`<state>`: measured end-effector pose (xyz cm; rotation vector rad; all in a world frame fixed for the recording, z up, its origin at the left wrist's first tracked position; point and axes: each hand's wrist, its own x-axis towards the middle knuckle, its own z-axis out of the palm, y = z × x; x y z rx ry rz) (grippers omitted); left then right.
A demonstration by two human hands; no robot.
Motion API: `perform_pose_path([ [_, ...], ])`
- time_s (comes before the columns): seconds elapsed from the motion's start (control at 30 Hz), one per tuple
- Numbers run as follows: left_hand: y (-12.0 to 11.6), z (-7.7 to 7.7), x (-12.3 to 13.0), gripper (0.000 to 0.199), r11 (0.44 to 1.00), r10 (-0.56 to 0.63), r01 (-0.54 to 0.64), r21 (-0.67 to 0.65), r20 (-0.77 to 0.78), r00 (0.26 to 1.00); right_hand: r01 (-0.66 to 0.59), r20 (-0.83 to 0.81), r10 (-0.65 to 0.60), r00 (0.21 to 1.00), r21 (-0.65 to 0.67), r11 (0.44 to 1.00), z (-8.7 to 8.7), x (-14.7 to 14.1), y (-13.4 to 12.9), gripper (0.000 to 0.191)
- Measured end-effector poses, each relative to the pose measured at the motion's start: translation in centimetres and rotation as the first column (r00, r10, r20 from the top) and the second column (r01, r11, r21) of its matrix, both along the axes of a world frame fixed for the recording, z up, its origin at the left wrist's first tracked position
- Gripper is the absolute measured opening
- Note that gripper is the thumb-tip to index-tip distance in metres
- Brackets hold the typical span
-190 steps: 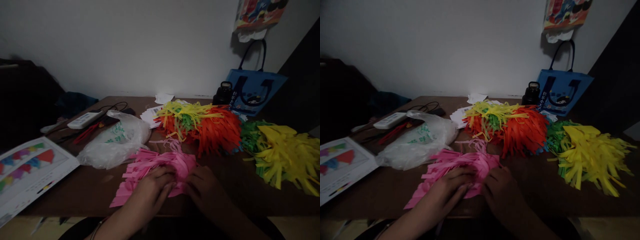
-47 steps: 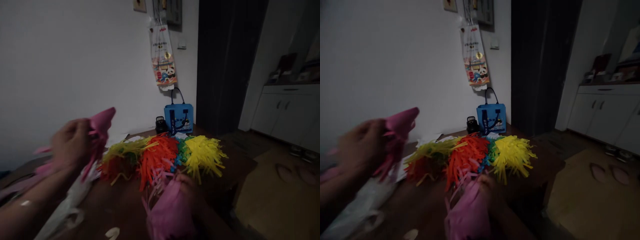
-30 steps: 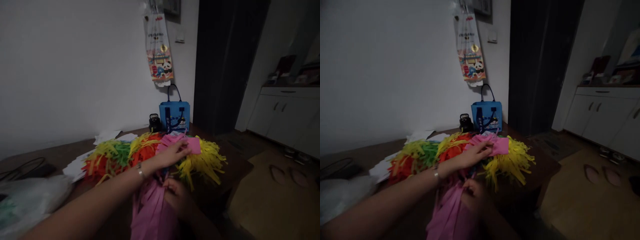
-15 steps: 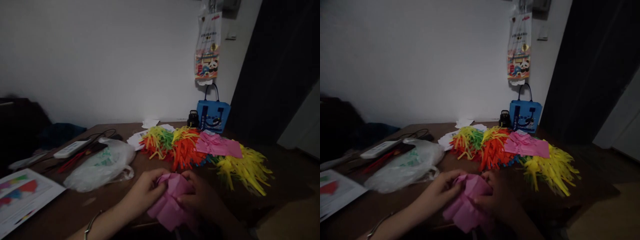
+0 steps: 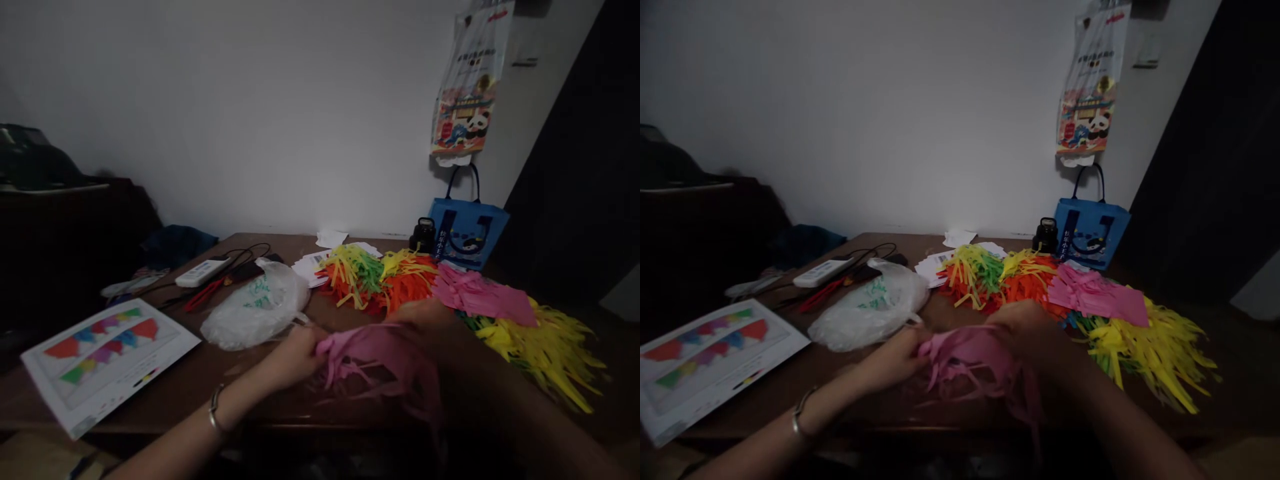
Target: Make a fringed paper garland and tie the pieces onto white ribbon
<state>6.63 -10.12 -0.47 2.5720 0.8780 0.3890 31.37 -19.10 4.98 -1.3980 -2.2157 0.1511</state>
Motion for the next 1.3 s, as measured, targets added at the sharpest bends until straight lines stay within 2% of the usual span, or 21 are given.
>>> perform_pose_path([
  [0.07,1.8,1.1,-0.4,0.016,0.996,0.032,-0.033,0.083,0.022,0.999,0.022,0.083,-0.038,0.996,0.189,0.982,0.7,0.5,0.7,0.028],
  [0.1,2.5,1.9,-0.8,0.016,0.99,0.05,-0.055,0.13,0.041,0.998,0.036,0.115,-0.077,0.99,0.322,0.946,1.0,0.6,0.7,0.029],
  [0.17,3.8,3.7,-1.8,0.018,0.969,0.09,-0.107,0.224,0.088,0.992,0.025,0.17,-0.145,0.975,0.561,0.828,1.2,0.4,0.1,0.03],
  [0.2,4.3,4.5,-2.4,0.02,0.949,0.099,-0.125,0.289,0.101,0.99,-0.002,0.201,-0.162,0.966,0.633,0.774,0.9,0.2,-0.3,0.031],
  [0.23,4.7,5.0,-3.2,0.023,0.921,0.097,-0.127,0.369,0.1,0.99,-0.043,0.242,-0.162,0.957,0.668,0.743,0.2,-0.2,-0.7,0.032],
  [0.3,4.8,5.2,-4.7,0.032,0.842,0.073,-0.091,0.531,0.055,0.996,-0.117,0.333,-0.158,0.93,0.672,0.731,-2.3,-1.1,-1.2,0.035],
  [0.33,4.4,4.8,-5.4,0.041,0.81,0.057,-0.059,0.584,0.02,0.998,-0.153,0.378,-0.148,0.914,0.658,0.738,-4.0,-1.5,-1.2,0.037],
  [0.37,3.6,4.1,-5.9,0.052,0.8,0.044,-0.024,0.599,-0.018,0.999,-0.157,0.401,-0.158,0.902,0.647,0.746,-5.9,-2.0,-1.0,0.037],
  [0.47,-0.1,0.8,-5.8,0.08,0.87,0.001,0.035,0.491,-0.073,0.997,-0.107,0.346,-0.183,0.92,0.672,0.733,-11.1,-3.0,-0.1,0.034],
  [0.53,-3.0,-1.4,-4.4,0.083,0.894,-0.005,0.026,0.448,-0.049,0.999,-0.026,0.259,-0.206,0.944,0.678,0.734,-13.0,-3.4,0.2,0.033],
  [0.6,-4.9,-3.2,-2.2,0.084,0.897,0.023,-0.018,0.441,-0.007,1.0,0.014,0.21,-0.208,0.955,0.669,0.743,-13.2,-3.7,0.0,0.032],
  [0.67,-5.3,-4.1,0.0,0.078,0.894,0.038,-0.053,0.444,0.044,0.998,-0.008,0.208,-0.171,0.963,0.658,0.753,-12.4,-3.8,-0.8,0.033],
  [0.77,-3.6,-4.0,1.9,0.058,0.912,-0.02,-0.027,0.408,0.11,0.994,-0.08,0.235,-0.096,0.967,0.64,0.764,-11.2,-3.5,-2.1,0.035],
  [0.83,-1.9,-3.3,1.9,0.045,0.925,-0.04,-0.012,0.379,0.129,0.991,-0.116,0.255,-0.067,0.965,0.64,0.76,-11.1,-2.9,-2.7,0.037],
  [0.93,0.0,-2.5,0.0,0.032,0.912,-0.018,-0.029,0.41,0.111,0.994,-0.124,0.272,-0.072,0.96,0.636,0.762,-11.6,-1.6,-2.9,0.038],
  [1.07,1.7,-2.6,-5.1,0.033,0.803,0.0,-0.016,0.595,0.027,1.0,-0.182,0.354,-0.055,0.934,0.6,0.779,-12.4,-0.8,-2.3,0.035],
  [1.17,1.9,-3.2,-9.2,0.04,0.747,0.033,0.037,0.664,-0.092,0.995,-0.195,0.33,-0.007,0.944,0.576,0.794,-13.0,-1.1,-1.6,0.034],
  [1.23,0.8,-3.4,-10.9,0.051,0.75,0.073,0.041,0.66,-0.145,0.987,-0.215,0.298,0.047,0.953,0.563,0.798,-13.4,-1.4,-1.4,0.036],
  [1.3,-1.3,-3.2,-10.8,0.065,0.804,0.07,0.058,0.592,-0.191,0.979,-0.244,0.285,0.102,0.953,0.526,0.815,-13.7,-1.6,-1.3,0.035],
])
